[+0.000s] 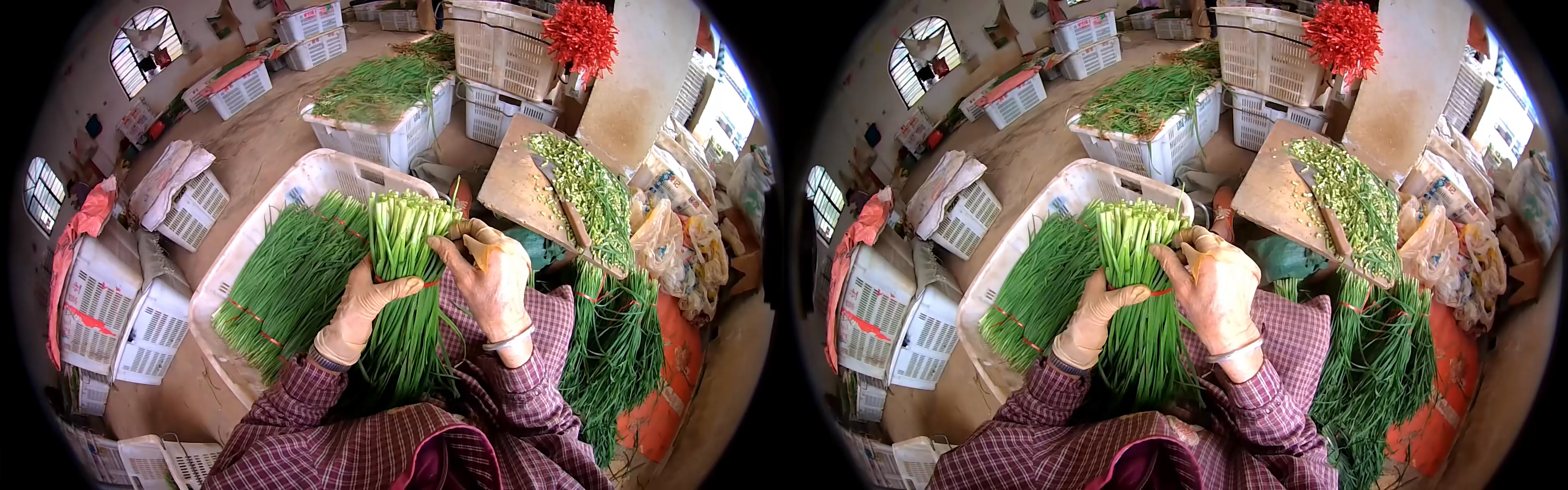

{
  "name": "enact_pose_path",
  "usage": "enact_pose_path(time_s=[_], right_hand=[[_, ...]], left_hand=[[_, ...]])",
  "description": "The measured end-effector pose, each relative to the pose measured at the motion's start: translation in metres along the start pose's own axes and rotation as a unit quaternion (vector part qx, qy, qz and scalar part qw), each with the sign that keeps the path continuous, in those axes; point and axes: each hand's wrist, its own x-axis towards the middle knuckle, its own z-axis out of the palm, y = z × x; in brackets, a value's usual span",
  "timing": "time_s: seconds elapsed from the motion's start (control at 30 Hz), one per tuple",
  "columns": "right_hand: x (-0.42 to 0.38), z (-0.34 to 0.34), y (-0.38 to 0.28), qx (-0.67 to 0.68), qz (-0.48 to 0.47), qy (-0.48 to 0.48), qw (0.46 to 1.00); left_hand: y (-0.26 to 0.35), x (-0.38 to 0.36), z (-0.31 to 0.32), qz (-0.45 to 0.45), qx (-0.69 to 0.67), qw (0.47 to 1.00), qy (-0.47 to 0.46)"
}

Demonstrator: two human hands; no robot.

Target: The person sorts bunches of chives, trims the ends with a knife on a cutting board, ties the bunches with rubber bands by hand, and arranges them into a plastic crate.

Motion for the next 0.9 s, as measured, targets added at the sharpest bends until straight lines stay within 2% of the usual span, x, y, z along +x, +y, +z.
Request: enact_pose_path(time_s=[0.1,0.17,0.2,0.27,0.3,0.37,0.4,0.43,0.5,0.53,0.57,0.6,0.63,0.7,0.77,0.8,0.83,0.87,0.9], right_hand=[[-0.001,0.012,0.005,0.029,0.011,0.021,0.999],[-0.002,0.017,0.005,0.126,0.07,0.061,0.988],[-0.002,0.02,0.008,0.111,0.033,0.069,0.991],[-0.003,0.02,0.005,0.149,0.052,0.076,0.984],[-0.004,0.023,0.006,0.16,0.061,0.089,0.981],[-0.005,0.024,0.009,0.215,0.121,0.088,0.965],[0.002,0.02,0.011,0.234,0.112,0.125,0.958],[0.008,0.014,0.015,0.253,0.105,0.161,0.948],[0.023,-0.013,0.045,0.127,0.02,0.225,0.966],[0.03,-0.04,0.043,0.216,0.092,0.232,0.944],[0.037,-0.058,0.051,0.229,0.089,0.292,0.924],[0.04,-0.08,0.067,0.166,0.095,0.346,0.919],[0.043,-0.102,0.08,0.165,0.12,0.373,0.905],[0.034,-0.13,0.13,0.074,0.14,0.327,0.931],[0.017,-0.125,0.136,-0.156,0.176,0.232,0.944],[0.0,-0.112,0.156,-0.203,0.164,0.171,0.95],[-0.007,-0.094,0.13,-0.16,0.182,0.148,0.959],[-0.017,-0.073,0.118,-0.052,0.23,0.106,0.966],[-0.025,-0.054,0.101,0.011,0.157,0.064,0.985]], left_hand=[[-0.004,0.002,-0.003,0.023,0.021,1.0,-0.002],[-0.003,-0.002,-0.002,0.022,0.008,1.0,-0.001],[-0.002,-0.005,0.0,0.019,0.006,1.0,0.009],[0.001,-0.004,0.0,0.011,0.007,1.0,0.019],[-0.001,-0.002,0.002,0.036,-0.019,0.999,0.017],[0.0,0.0,-0.001,-0.008,-0.057,0.998,0.01],[-0.001,0.002,-0.005,0.012,0.002,1.0,-0.005],[-0.001,0.002,-0.008,0.019,0.002,1.0,-0.008],[0.001,-0.002,-0.009,-0.012,0.017,1.0,-0.013],[-0.001,-0.002,-0.013,-0.011,0.03,0.999,-0.008],[-0.001,-0.002,-0.016,-0.007,0.029,1.0,-0.009],[-0.001,-0.003,-0.018,0.001,-0.001,1.0,-0.009],[-0.001,-0.003,-0.022,0.011,-0.03,0.999,-0.01],[0.002,-0.003,-0.029,0.01,-0.001,1.0,-0.008],[0.009,-0.007,-0.027,0.027,-0.016,0.999,0.014],[0.011,-0.005,-0.027,0.024,0.0,1.0,0.01],[0.015,-0.003,-0.023,0.029,-0.001,1.0,0.008],[0.021,-0.003,-0.015,0.036,-0.013,0.999,0.001],[0.028,-0.004,-0.006,0.041,-0.023,0.999,-0.006]])
